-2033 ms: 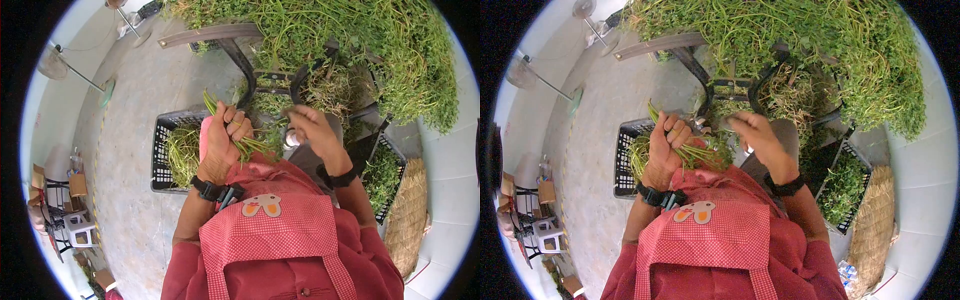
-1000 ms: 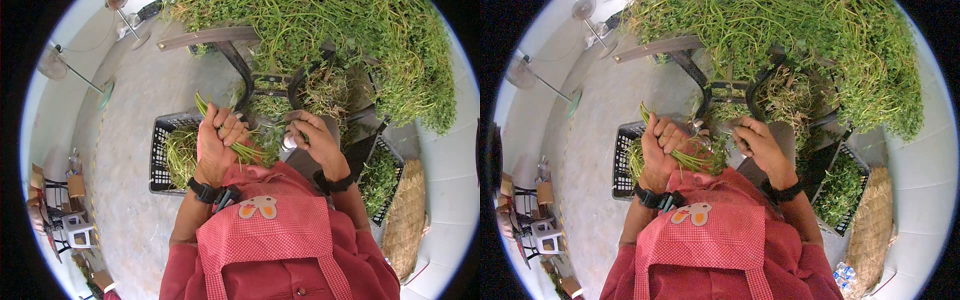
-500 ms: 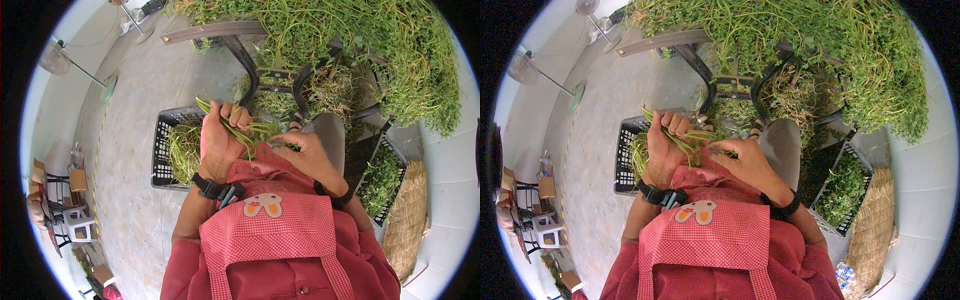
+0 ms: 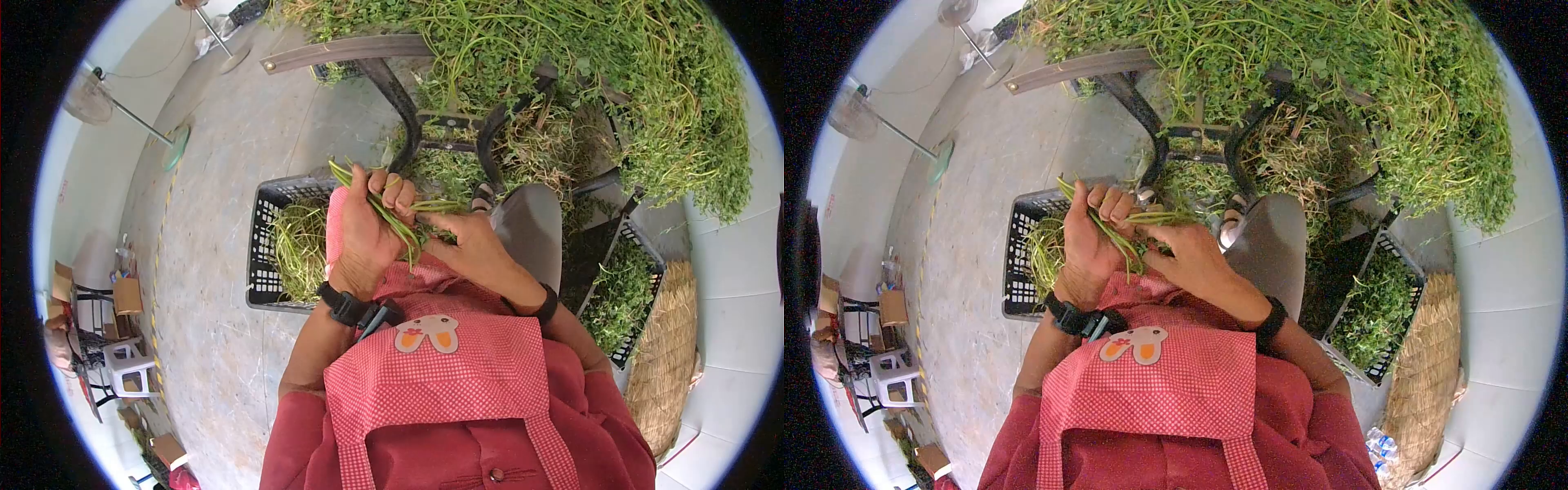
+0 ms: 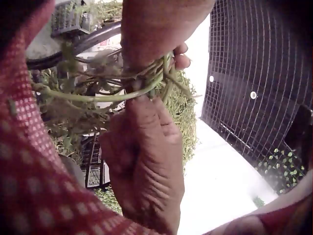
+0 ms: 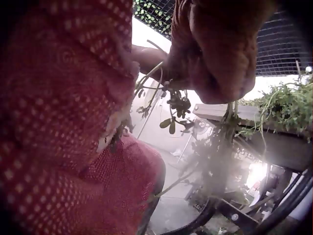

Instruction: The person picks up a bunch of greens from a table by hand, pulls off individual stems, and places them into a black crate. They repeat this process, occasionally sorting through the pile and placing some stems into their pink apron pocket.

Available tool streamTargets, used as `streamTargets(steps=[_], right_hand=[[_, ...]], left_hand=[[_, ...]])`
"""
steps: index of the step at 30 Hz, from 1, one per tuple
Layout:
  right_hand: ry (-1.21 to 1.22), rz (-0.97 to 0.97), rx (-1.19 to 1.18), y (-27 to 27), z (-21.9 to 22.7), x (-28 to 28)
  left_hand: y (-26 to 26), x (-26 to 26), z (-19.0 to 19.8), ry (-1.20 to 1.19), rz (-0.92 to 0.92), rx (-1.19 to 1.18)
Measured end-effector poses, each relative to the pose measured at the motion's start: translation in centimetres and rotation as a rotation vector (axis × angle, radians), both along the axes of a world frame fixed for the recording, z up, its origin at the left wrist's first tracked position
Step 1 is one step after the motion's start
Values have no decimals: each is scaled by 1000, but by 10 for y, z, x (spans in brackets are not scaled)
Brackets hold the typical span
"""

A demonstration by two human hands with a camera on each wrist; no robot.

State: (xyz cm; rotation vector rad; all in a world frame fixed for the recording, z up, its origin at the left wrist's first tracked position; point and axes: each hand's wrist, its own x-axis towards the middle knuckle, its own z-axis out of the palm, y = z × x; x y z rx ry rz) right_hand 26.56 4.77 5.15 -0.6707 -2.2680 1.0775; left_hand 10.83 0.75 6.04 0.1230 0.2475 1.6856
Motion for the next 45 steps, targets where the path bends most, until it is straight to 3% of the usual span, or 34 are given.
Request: streamTargets(steps=[4, 9, 16, 19, 25, 28, 30, 34, 37, 39, 40, 41, 43, 45], right_hand=[[-3, 44, 79, 4, -5, 1], [60, 61, -80, -2, 10, 1], [37, 42, -47, -3, 8, -2], [181, 82, -66, -2, 2, -6], [70, -76, -153, -4, 6, -3], [-56, -173, -118, -3, 6, -6], [-7, -195, -40, -3, 5, -7], [54, -216, 163, 2, -14, -6], [-44, -395, 223, 19, -35, 5], [0, -306, -248, 27, -41, 15], [140, -217, -727, 18, -29, 15], [144, -216, -730, 18, -35, 17], [364, 295, -983, 19, -42, 22], [412, 233, -1058, 17, -31, 22]], left_hand=[[1, 2, -1, 16, 17, -43], [1, 3, -1, 145, 64, -98], [-1, 7, 3, 238, 116, -139], [1, 9, 5, 280, 159, -214], [2, 8, -3, 230, 181, -207], [1, 7, -5, 200, 78, -103], [4, 10, -2, 188, 134, -245], [4, 14, 7, 181, 130, -252], [1, 11, 17, 163, 266, -449], [-6, -7, 6, -9, 111, -71], [-6, -8, 4, -101, 27, 85], [-6, -10, 2, -96, 27, 83], [-3, -13, 0, -165, -1, 34], [-2, -10, 3, -178, 32, -7]])
